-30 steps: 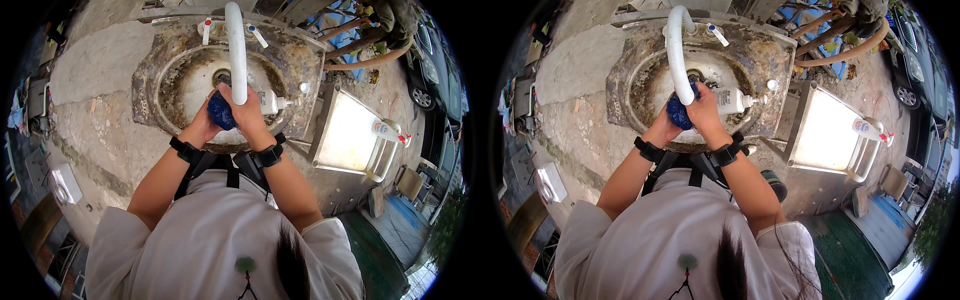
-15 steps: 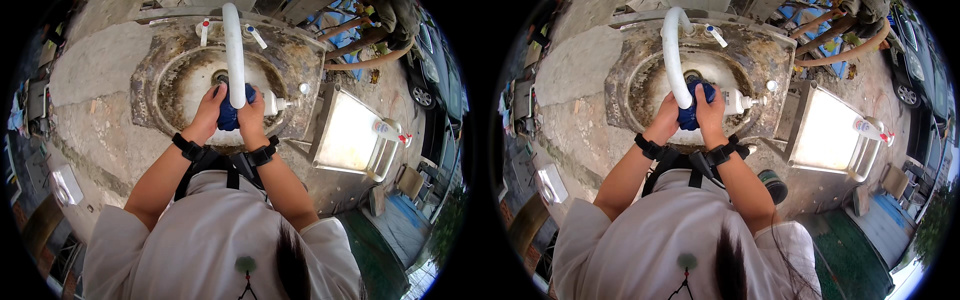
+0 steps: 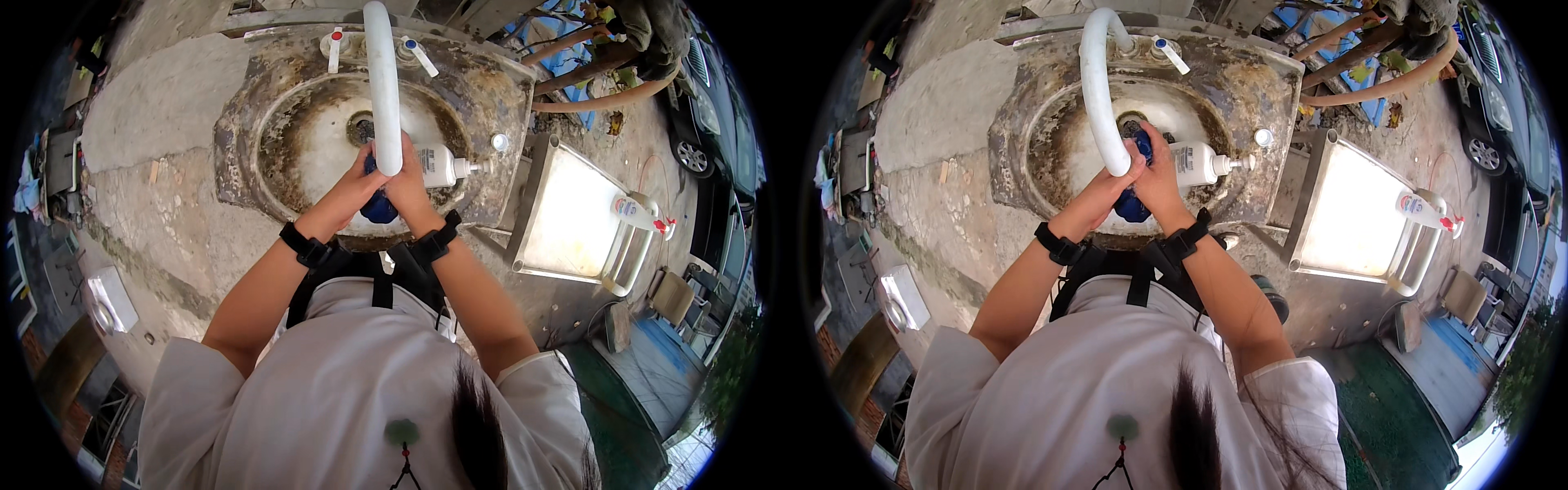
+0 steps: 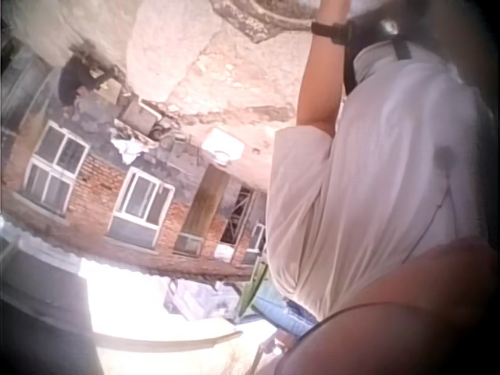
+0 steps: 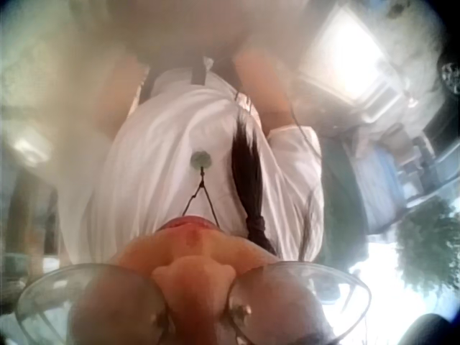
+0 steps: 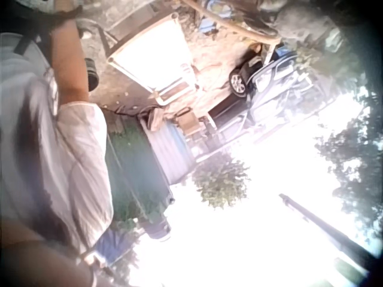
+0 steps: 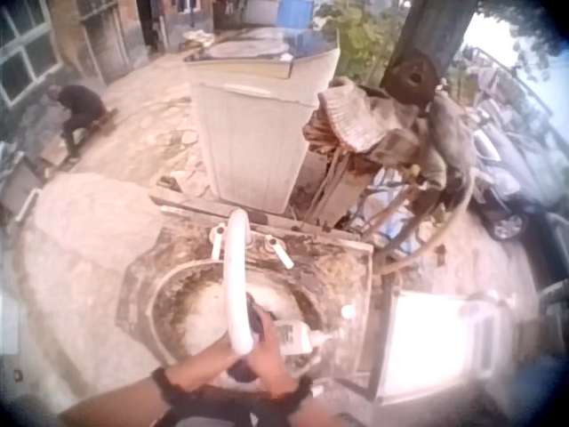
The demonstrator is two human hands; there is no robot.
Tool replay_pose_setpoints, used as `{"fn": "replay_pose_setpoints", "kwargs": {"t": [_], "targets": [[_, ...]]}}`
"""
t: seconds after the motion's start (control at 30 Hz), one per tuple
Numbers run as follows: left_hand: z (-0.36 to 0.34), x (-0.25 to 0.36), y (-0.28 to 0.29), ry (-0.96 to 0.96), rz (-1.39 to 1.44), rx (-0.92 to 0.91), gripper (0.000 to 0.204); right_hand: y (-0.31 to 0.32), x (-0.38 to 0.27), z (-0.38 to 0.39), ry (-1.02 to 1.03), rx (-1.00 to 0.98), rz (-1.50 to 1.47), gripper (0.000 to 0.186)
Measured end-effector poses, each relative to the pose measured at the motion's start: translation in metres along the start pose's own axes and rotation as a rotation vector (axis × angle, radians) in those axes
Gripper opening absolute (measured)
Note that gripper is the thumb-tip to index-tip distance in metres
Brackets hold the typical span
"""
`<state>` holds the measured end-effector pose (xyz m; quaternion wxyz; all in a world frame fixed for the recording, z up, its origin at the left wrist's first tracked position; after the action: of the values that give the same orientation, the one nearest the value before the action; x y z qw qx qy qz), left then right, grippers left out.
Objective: The person rinses a blue cloth in a sink and then uses it to wipe down the exterior surfaces of a spray bottle and a large pump bottle. They then wipe the top surface of a white cart and conclude by wiping a green wall.
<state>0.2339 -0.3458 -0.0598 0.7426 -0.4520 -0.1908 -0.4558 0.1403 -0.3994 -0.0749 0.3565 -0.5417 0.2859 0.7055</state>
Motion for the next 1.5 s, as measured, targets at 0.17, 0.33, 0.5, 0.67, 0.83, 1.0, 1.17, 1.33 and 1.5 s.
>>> {"fn": "replay_pose_setpoints", "kwargs": {"t": [0.17, 0.33, 0.5, 0.67, 0.83, 1.0, 1.17, 1.33, 1.5], "targets": [[-0.002, 0.024, 0.018, 0.056, -0.302, -0.072, 0.044, -0.009, -0.017, 0.011, -0.296, -0.034, -0.97, 0.035], [-0.002, 0.008, 0.011, -0.198, -0.227, 0.137, 0.056, 0.003, -0.02, 0.009, -0.118, 0.123, -0.723, 0.024], [0.021, 0.022, -0.003, 0.254, 0.42, -0.012, 0.055, -0.007, -0.036, 0.029, 0.045, 0.121, -0.341, 0.024], [0.01, 0.01, -0.012, 0.106, 0.442, -0.106, 0.061, -0.018, -0.019, 0.03, 0.184, 0.014, 0.212, 0.036], [0.002, -0.001, -0.003, 0.065, 0.171, -0.023, 0.05, -0.022, -0.026, 0.01, 0.115, 0.14, 0.006, 0.036], [-0.007, -0.003, 0.002, 0.035, -0.241, -0.067, 0.048, -0.019, -0.007, 0.006, -0.32, 0.325, -0.64, 0.042], [0.002, -0.012, -0.005, -0.059, -0.318, -0.008, 0.046, 0.002, 0.003, -0.004, -0.379, 0.267, -0.751, 0.056], [0.021, 0.033, -0.005, 0.029, 0.482, -0.365, 0.074, -0.001, -0.028, 0.012, 0.134, -0.1, -0.002, 0.055], [0.019, 0.02, -0.004, 0.103, -0.068, -0.43, 0.081, 0.0, -0.036, 0.008, 0.108, -0.27, 0.112, 0.046]]}}
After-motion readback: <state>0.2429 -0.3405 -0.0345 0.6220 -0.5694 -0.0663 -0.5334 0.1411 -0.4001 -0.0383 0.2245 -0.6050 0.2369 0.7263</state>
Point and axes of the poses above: each hand's wrist, its own z-axis away from the middle knuckle, its own y-axis out of the back of the hand, x = y × z, the point moved 3 cm from there along -z, towards the middle knuckle, and after that the axes turned 13 degrees about -x, right-handed, at the moved point
